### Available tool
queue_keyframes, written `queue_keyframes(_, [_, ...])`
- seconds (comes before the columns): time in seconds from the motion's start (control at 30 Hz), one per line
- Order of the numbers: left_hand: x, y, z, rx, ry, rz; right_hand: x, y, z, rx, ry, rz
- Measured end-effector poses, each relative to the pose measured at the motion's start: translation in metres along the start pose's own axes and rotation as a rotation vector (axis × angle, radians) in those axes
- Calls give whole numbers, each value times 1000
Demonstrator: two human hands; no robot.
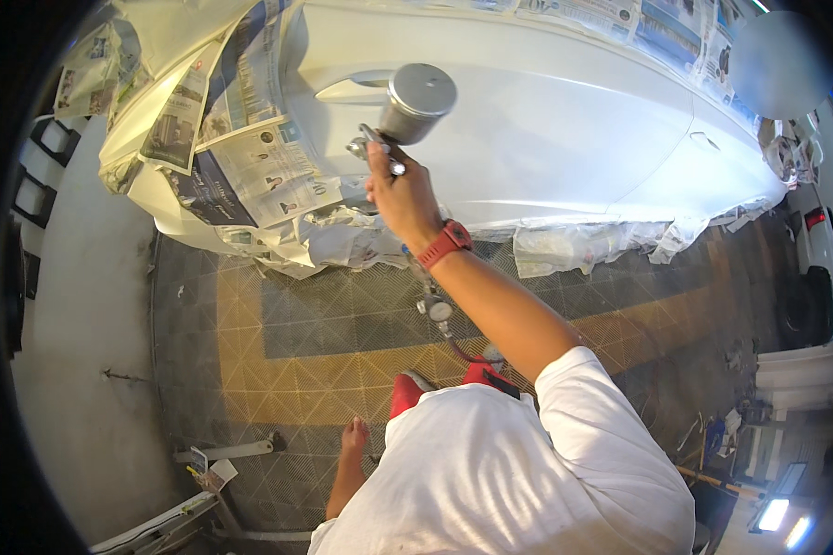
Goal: The person uses a spray gun to apply white paint to the side of a car. The vehicle is partially masked with newspaper and tape to protect adjacent areas. The person moves along the side of the car, applying paint in steady, overlapping strokes to ensure even coverage.
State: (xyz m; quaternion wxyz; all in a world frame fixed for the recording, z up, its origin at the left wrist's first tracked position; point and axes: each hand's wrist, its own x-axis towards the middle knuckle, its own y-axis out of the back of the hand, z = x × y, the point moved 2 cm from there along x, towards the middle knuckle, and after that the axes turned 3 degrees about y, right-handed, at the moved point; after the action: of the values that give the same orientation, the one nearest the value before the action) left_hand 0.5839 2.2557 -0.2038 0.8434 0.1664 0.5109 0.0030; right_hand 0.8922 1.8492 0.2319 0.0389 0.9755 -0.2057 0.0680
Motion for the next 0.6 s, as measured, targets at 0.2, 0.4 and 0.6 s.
queue_keyframes(0.2, [15,7,-54,11,4,-13,35,2,-32,138,-10,-111])
queue_keyframes(0.4, [14,-24,-63,-158,3,-39,35,138,-33,-116,26,136])
queue_keyframes(0.6, [14,-59,-31,30,35,-53,6,316,-39,-266,-21,390])
